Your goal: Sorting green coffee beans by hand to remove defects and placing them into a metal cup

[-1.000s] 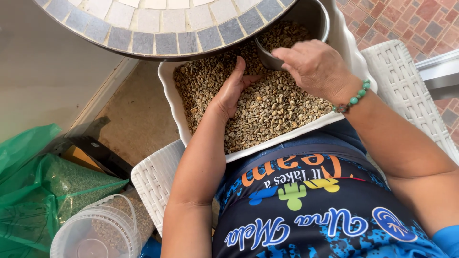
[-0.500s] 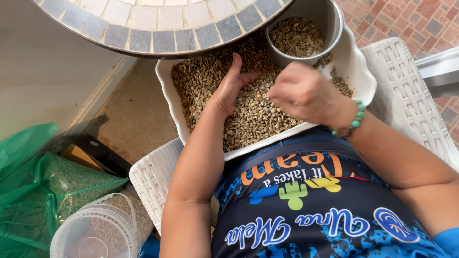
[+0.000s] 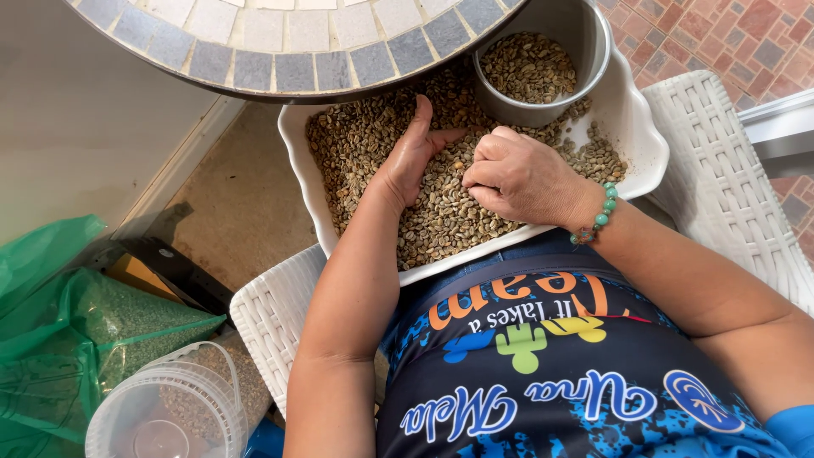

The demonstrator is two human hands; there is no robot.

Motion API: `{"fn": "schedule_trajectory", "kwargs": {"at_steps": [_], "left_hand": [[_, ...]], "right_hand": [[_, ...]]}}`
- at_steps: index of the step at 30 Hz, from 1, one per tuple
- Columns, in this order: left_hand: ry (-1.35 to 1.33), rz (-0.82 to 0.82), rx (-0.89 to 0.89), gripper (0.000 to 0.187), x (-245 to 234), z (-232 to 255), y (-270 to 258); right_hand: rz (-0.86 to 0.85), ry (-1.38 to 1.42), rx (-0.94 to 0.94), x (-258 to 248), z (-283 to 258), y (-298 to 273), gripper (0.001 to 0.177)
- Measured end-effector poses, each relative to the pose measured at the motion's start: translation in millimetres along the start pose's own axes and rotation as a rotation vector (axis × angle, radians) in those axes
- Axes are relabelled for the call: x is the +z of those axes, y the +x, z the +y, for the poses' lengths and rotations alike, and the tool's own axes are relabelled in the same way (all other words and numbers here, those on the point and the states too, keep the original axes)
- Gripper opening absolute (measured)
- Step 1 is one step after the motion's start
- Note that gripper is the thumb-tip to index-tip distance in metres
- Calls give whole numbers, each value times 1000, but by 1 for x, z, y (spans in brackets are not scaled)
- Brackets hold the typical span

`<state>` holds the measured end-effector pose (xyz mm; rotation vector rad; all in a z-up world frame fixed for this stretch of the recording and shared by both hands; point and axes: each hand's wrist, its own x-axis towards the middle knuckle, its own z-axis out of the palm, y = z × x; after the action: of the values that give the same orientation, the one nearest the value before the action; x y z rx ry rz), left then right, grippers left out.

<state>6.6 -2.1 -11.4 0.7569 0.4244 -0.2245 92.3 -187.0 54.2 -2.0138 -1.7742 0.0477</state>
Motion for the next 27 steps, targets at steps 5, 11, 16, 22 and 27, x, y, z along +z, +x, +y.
{"fn": "schedule_trajectory", "kwargs": {"at_steps": [5,11,16,22,27], "left_hand": [[93,-16,33,110,-19,-8,13],[150,-11,50,110,-16,-4,7],[288,178,-127,116,31,31,-17],[180,195,-176,114,30,32,-16],[250,184,-157,117,28,31,-16]], "right_hand": [[19,19,-4,-1,2,2,21],[75,156,78,-21,13,0,24],[282,42,-49,-57,43,-1,23],[358,-226,107,-64,76,-9,12],[276,-312,127,-60,66,-10,12]]}}
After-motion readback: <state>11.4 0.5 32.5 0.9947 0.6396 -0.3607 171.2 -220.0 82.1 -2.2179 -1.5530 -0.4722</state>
